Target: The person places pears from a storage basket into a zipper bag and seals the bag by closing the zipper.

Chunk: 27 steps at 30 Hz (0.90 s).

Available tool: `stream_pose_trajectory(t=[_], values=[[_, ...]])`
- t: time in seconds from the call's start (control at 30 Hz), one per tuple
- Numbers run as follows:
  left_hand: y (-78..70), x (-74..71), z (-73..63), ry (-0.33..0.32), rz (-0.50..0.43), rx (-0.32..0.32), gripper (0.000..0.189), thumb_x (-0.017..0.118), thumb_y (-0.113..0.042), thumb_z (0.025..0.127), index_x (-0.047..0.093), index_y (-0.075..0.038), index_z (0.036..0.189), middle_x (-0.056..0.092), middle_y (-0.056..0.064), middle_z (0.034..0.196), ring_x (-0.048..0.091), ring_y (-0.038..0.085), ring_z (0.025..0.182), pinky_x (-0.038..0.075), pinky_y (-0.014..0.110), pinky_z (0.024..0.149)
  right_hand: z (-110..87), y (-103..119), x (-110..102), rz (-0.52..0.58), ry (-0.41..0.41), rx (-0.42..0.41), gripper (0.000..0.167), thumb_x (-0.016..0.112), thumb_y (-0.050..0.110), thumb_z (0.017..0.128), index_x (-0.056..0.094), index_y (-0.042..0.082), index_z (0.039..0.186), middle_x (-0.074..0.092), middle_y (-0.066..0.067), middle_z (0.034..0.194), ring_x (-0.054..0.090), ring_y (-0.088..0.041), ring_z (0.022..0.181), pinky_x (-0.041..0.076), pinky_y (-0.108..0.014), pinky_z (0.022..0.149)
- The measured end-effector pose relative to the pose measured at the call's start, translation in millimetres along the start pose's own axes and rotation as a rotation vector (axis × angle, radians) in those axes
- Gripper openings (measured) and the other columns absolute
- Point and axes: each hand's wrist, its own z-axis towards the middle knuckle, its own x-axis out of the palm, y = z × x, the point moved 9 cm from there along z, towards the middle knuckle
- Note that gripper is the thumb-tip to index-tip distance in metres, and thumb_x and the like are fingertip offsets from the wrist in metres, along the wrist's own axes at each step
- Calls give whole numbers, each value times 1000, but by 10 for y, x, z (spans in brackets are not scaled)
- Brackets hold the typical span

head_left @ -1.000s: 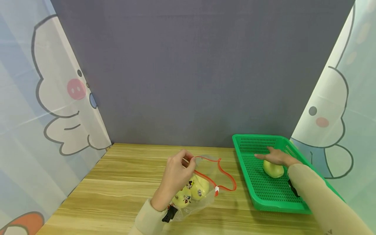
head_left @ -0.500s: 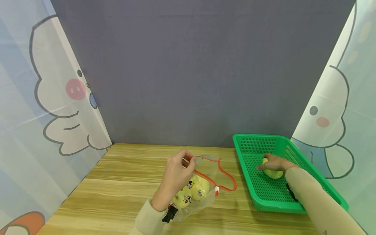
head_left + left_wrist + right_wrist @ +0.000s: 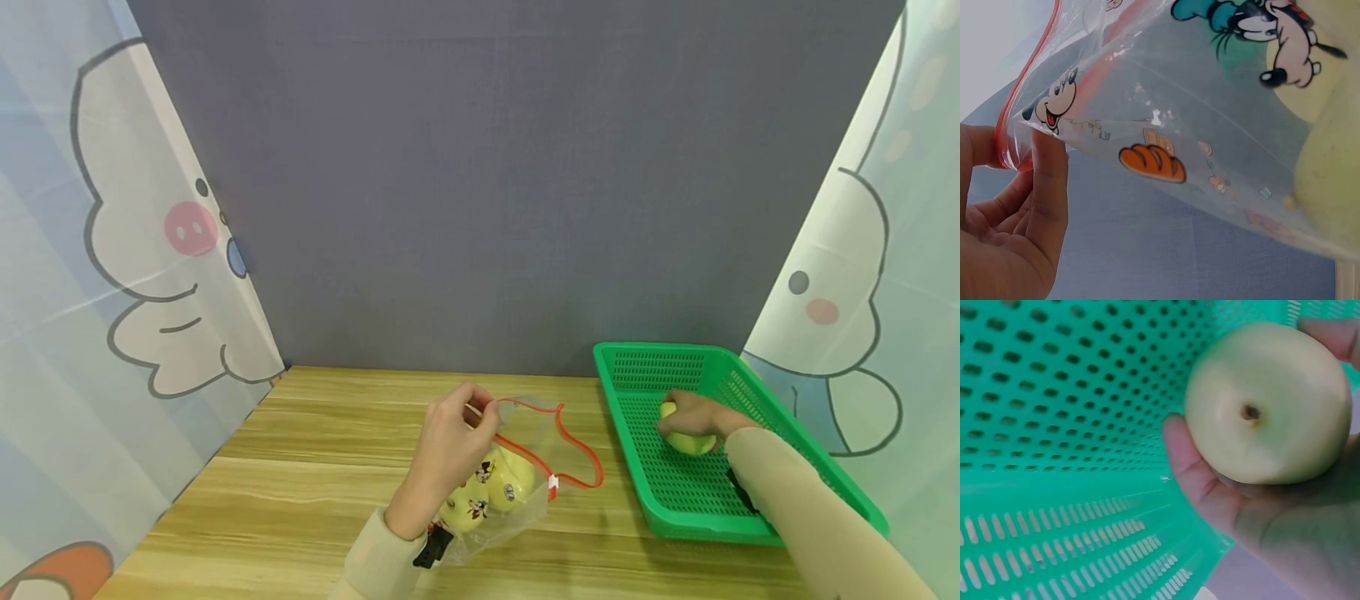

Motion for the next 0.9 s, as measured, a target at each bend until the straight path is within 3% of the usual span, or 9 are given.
stream_pose_trajectory(t=[0.43,0.9], values=[[8,-2,6,-2,1,1,8,67,-2,92,68,-9,88,66,-3,78,61,5,59,51,24,48,-91,351,-94,32,-66,-120,69,66,25,85,41,-9,139,55,-13,89,55,-22,62,48,-35,47],[0,-11,5,-6,-6,-14,10,67,-2,91,68,-11,87,66,-4,77,60,4,58,50,24,46,-218,612,-205,-28,-168,-231,61,70,25,82,48,-9,128,58,-10,85,55,-20,64,49,-35,54]])
